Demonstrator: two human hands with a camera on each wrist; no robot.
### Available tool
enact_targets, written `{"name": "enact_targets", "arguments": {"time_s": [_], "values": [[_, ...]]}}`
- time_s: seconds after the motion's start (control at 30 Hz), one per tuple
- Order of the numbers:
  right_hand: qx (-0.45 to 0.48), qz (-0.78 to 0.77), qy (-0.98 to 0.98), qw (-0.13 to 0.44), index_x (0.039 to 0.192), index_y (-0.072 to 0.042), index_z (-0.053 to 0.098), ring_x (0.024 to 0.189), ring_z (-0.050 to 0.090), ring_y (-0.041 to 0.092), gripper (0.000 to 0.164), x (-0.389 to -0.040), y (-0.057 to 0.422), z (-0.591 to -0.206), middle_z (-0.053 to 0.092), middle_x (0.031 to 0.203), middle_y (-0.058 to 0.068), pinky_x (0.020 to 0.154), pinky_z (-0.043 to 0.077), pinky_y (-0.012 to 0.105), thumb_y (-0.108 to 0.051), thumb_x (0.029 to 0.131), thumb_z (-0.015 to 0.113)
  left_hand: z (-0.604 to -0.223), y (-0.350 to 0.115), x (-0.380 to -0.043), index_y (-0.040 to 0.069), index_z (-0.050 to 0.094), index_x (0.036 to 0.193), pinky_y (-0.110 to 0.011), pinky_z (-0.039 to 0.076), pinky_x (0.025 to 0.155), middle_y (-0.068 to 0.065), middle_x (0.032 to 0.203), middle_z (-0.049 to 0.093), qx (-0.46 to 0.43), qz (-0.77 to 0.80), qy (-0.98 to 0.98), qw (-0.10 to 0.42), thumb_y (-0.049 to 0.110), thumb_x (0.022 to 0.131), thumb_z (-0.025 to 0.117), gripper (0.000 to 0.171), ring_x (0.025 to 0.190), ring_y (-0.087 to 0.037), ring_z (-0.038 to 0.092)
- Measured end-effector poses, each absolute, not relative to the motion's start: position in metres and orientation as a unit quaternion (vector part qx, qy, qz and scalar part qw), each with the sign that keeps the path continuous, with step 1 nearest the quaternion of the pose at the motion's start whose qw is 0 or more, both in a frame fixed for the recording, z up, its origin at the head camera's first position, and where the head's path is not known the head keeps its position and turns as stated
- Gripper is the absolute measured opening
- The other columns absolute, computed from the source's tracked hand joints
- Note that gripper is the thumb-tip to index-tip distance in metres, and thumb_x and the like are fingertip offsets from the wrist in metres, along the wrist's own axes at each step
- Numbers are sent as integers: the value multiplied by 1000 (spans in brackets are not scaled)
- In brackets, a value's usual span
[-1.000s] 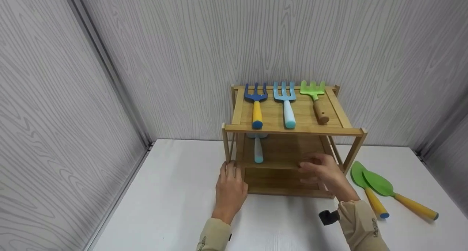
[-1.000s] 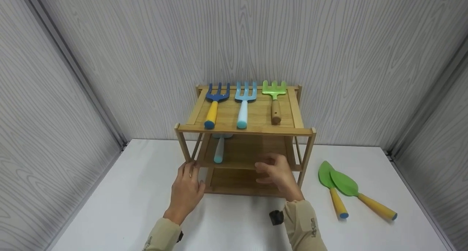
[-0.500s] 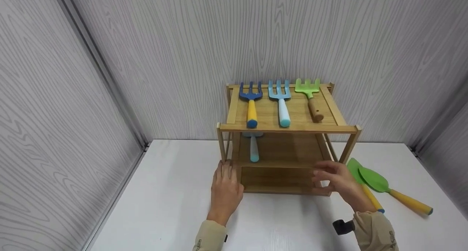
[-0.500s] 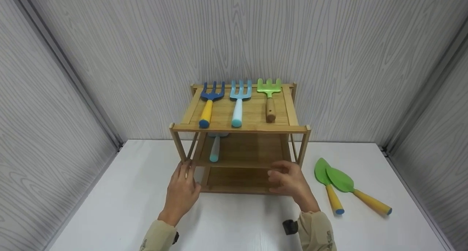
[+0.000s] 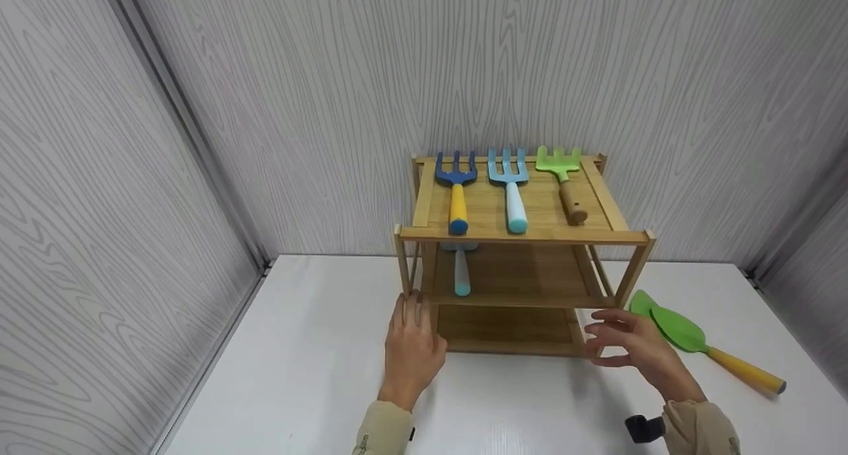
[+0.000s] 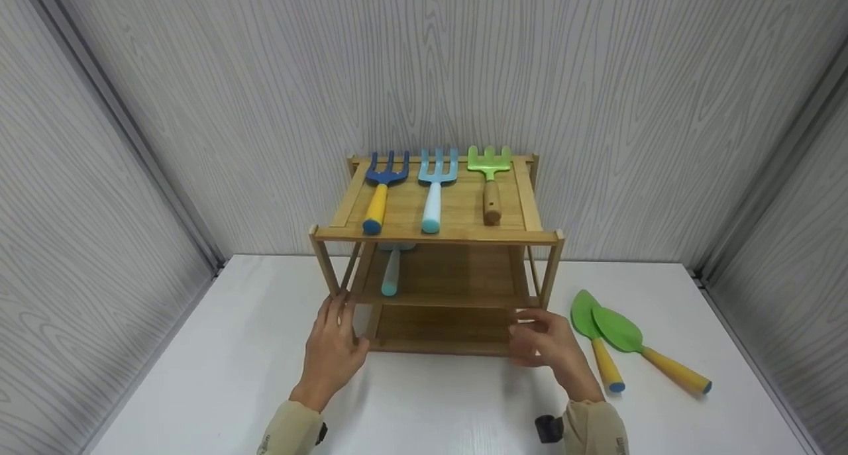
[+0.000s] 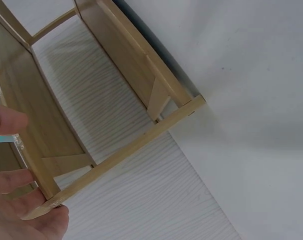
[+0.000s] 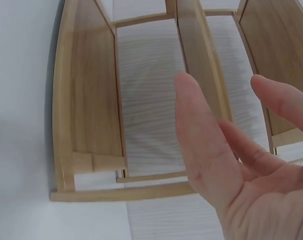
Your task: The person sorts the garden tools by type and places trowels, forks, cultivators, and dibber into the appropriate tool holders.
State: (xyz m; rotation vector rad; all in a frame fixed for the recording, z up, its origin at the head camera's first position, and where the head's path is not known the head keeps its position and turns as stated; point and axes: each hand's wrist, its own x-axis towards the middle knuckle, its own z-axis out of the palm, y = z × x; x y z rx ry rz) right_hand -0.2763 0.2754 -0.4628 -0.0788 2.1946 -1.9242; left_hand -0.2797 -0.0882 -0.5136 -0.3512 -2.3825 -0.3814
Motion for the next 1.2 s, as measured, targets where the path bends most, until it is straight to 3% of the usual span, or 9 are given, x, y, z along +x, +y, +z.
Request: {"name": "enact_targets", "arguments": {"time_s": [0.33, 0.67, 1.03, 1.2], "values": [[-18, -643, 757, 113, 139, 13, 40, 98, 70, 25, 56, -276, 289, -459, 69, 106, 8, 83, 59, 46, -15, 98, 65, -513, -90, -281, -6, 57, 133, -48, 42, 109, -24, 136, 55, -135, -134, -914, 358, 9, 79, 76, 59, 130, -44, 49], [13, -639, 761, 113, 147, 15, 31, 98, 68, 18, 65, -275, 305, -468, 63, 126, 13, 84, 59, 45, -19, 101, 62, -514, -91, -281, -7, 57, 130, -48, 43, 108, -24, 135, 56, -136, -145, -910, 364, 9, 80, 76, 56, 128, -45, 51], [9, -639, 759, 123, 143, 18, 32, 101, 68, 23, 56, -278, 328, -473, 63, 117, 10, 85, 59, 47, -7, 100, 58, -513, -89, -281, -8, 57, 128, -47, 42, 110, -24, 134, 56, -132, -143, -912, 361, 10, 80, 74, 53, 130, -45, 50], [20, -614, 775, 145, 144, 18, 30, 100, 68, 24, 60, -282, 338, -470, 62, 119, 10, 84, 59, 47, -11, 100, 60, -511, -88, -281, -9, 58, 124, -48, 44, 107, -25, 133, 56, -129, -146, -912, 360, 10, 80, 76, 51, 128, -45, 51]]}}
